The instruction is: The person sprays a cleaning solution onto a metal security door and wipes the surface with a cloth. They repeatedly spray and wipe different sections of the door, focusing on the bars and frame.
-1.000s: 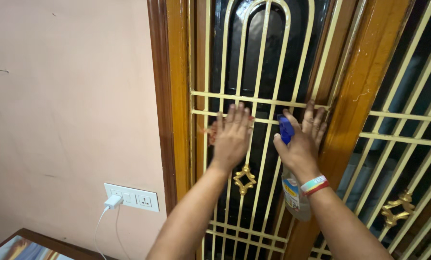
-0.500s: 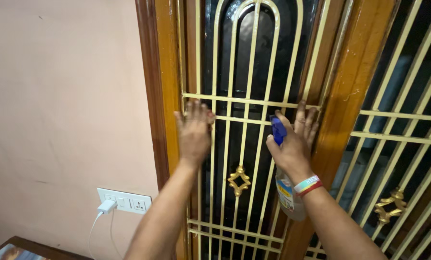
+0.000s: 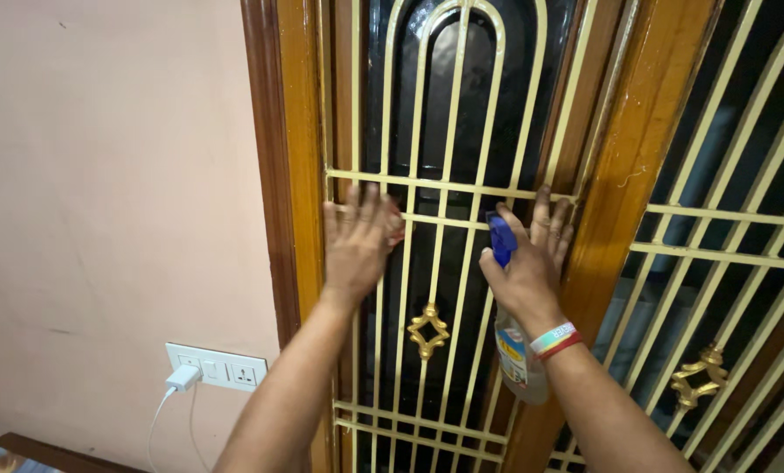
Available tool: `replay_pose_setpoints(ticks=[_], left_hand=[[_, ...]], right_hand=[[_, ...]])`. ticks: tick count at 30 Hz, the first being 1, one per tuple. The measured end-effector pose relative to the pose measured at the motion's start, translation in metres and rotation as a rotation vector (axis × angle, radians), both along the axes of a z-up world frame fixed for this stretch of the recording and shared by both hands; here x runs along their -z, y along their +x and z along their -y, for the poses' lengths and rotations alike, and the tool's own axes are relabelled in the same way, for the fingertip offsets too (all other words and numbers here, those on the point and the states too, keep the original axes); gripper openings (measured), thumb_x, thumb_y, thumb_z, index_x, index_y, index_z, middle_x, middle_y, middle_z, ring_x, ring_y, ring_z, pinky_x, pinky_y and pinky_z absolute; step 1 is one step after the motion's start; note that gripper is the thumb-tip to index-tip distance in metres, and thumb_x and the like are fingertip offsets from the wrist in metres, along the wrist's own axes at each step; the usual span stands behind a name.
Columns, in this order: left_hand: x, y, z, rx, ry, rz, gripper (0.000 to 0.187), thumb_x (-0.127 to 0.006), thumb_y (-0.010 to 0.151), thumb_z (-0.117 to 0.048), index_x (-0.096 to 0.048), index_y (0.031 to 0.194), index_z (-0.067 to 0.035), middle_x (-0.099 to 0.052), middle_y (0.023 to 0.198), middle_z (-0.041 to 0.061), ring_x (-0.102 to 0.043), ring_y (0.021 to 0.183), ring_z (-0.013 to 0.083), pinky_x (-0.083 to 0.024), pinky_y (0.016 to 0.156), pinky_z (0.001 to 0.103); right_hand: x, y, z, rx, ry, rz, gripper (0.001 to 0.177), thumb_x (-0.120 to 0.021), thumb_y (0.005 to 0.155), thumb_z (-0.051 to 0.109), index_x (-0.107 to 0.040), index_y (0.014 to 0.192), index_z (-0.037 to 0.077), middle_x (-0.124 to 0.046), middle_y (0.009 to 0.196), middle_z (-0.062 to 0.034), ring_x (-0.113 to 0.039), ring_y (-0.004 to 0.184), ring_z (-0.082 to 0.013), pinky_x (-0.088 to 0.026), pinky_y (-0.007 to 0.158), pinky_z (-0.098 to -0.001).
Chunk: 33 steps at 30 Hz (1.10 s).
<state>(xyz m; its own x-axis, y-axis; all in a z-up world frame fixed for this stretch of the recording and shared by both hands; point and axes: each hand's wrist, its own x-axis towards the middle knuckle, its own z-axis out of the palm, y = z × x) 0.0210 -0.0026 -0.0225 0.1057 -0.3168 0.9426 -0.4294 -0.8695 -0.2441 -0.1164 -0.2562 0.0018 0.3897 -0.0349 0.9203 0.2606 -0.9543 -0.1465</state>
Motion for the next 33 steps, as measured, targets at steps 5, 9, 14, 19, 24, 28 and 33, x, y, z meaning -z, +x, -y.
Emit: replay_pose_setpoints(ticks=[5, 9, 14, 19, 24, 28, 33], left_hand=[[-0.003, -0.018, 0.02, -0.02, -0.052, -0.081, 0.056, -0.039, 0.113, -0.021, -0.019, 0.165, -0.013, -0.005, 0.173, 0.005, 0.0, 0.159, 0.025, 0.002, 0.128, 0.057], [-0.019, -0.052, 0.052, 0.101, -0.061, 0.043, 0.043, -0.046, 0.108, -0.018, -0.041, 0.15, -0.017, -0.048, 0.147, 0.013, -0.043, 0.14, 0.0293, -0.029, 0.119, 0.057], [-0.066, -0.057, 0.01, 0.291, -0.169, -0.099, 0.033, -0.057, 0.107, -0.017, -0.058, 0.14, -0.009, -0.07, 0.092, 0.01, -0.069, 0.077, 0.0216, -0.059, 0.063, 0.037], [-0.084, -0.039, -0.013, 0.26, -0.229, 0.297, 0.015, -0.065, 0.106, -0.013, -0.062, 0.12, -0.013, -0.071, 0.112, 0.01, -0.069, 0.099, 0.0225, -0.06, 0.085, 0.035], [-0.038, -0.054, 0.003, 0.316, -0.158, -0.098, 0.023, -0.07, 0.098, -0.026, -0.062, 0.112, -0.01, -0.06, 0.118, 0.014, -0.052, 0.121, 0.0332, -0.034, 0.111, 0.058], [-0.033, -0.048, 0.01, 0.176, -0.323, 0.134, 0.022, -0.067, 0.092, -0.029, -0.053, 0.096, -0.012, -0.052, 0.134, 0.027, -0.036, 0.139, 0.0499, -0.011, 0.116, 0.068], [-0.03, -0.031, 0.025, 0.334, -0.412, 0.048, 0.018, -0.06, 0.104, -0.019, -0.049, 0.1, -0.005, -0.035, 0.156, 0.039, -0.028, 0.15, 0.0529, -0.017, 0.123, 0.064]], right_hand=[[0.003, 0.001, 0.0, 0.01, 0.003, -0.008, 0.065, -0.071, 0.082, 0.036, -0.059, 0.144, 0.019, -0.004, 0.174, -0.0185, 0.008, 0.158, -0.0441, 0.002, 0.125, -0.0633], [-0.001, 0.0, 0.0, 0.021, -0.014, 0.004, 0.066, -0.07, 0.082, 0.035, -0.059, 0.145, 0.018, -0.005, 0.175, -0.0175, 0.008, 0.159, -0.0439, 0.002, 0.126, -0.0635], [0.002, 0.0, 0.003, -0.047, 0.0, 0.027, 0.065, -0.07, 0.083, 0.035, -0.059, 0.144, 0.018, -0.006, 0.176, -0.0155, 0.006, 0.162, -0.0426, 0.002, 0.128, -0.0626], [0.003, 0.003, 0.001, -0.029, 0.005, 0.036, 0.063, -0.069, 0.084, 0.035, -0.059, 0.144, 0.018, -0.005, 0.176, -0.0171, 0.007, 0.161, -0.043, 0.003, 0.128, -0.0621], [0.0, 0.001, -0.001, 0.016, 0.003, -0.012, 0.065, -0.07, 0.081, 0.034, -0.059, 0.143, 0.018, -0.004, 0.174, -0.0187, 0.009, 0.158, -0.0454, 0.005, 0.125, -0.0633], [0.001, 0.0, 0.0, 0.005, 0.006, -0.005, 0.064, -0.07, 0.081, 0.034, -0.06, 0.143, 0.018, -0.004, 0.174, -0.0176, 0.008, 0.159, -0.0449, 0.004, 0.125, -0.0628], [0.002, 0.002, 0.001, -0.016, 0.005, 0.022, 0.065, -0.07, 0.082, 0.035, -0.06, 0.144, 0.018, -0.006, 0.174, -0.0183, 0.006, 0.159, -0.0457, 0.003, 0.126, -0.0633]])
